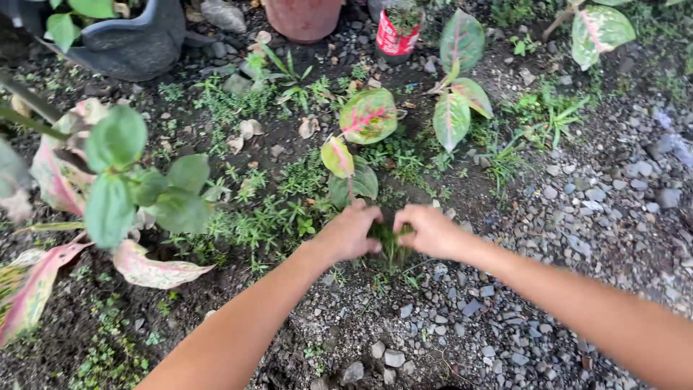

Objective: Pulling out weeds and grass around potted plants on the ground.

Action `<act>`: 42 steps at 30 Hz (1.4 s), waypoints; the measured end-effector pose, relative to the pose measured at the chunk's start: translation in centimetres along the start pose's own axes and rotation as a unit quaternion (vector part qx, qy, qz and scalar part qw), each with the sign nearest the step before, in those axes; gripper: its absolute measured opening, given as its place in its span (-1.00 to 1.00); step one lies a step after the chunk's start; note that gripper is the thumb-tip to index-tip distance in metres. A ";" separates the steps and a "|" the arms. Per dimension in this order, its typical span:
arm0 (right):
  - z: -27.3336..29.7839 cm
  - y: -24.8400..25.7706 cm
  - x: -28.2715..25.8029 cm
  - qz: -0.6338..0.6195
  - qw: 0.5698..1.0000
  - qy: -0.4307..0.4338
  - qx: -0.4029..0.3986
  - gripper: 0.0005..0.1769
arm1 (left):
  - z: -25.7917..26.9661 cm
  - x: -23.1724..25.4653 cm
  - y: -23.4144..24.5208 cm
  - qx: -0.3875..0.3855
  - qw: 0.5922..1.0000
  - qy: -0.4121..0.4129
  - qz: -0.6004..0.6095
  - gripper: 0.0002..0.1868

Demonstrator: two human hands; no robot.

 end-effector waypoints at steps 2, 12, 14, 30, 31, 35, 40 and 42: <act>2.3 -2.0 -1.7 -0.019 0.999 -0.034 -0.001 -0.55 | 0.2 0.5 -2.1 -0.025 0.991 0.019 -0.132 -0.21; 3.5 -6.2 -2.2 -0.135 0.979 -0.055 0.142 -0.47 | -2.2 -1.9 -7.3 0.049 0.994 0.012 -0.098 -0.72; 2.3 -7.8 0.5 -0.127 0.966 -0.004 0.224 -0.51 | -3.3 0.0 -6.4 0.061 0.995 -0.011 -0.074 -0.74; 20.9 -5.3 15.3 -0.145 0.886 -0.182 0.401 -0.73 | -19.7 19.0 -13.0 -0.018 0.988 -0.145 0.040 -0.74; 22.1 -5.7 16.4 -0.146 0.881 -0.190 0.407 -0.73 | -20.3 20.6 -13.8 -0.023 0.987 -0.154 0.036 -0.74; 26.2 -7.9 19.5 -0.218 0.870 -0.341 0.283 -0.70 | -22.4 25.6 -16.9 -0.170 0.976 -0.132 0.024 -0.61; 28.1 -9.8 19.8 -0.232 0.837 -0.423 0.259 -0.65 | -22.8 27.9 -18.4 -0.241 0.953 -0.131 -0.127 -0.58; 27.6 -9.7 19.5 -0.289 0.822 -0.412 0.266 -0.80 | -21.6 28.8 -16.6 -0.241 0.953 -0.105 -0.150 -0.68</act>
Point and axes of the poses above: each hand's wrist, its own z-axis away from the middle knuckle, its own y-axis out of the back of the hand, x = y × z, the point moved 2 cm from there along -z, towards the middle knuckle, and after that the axes turned 14 degrees about -x, right-handed, at the moved point
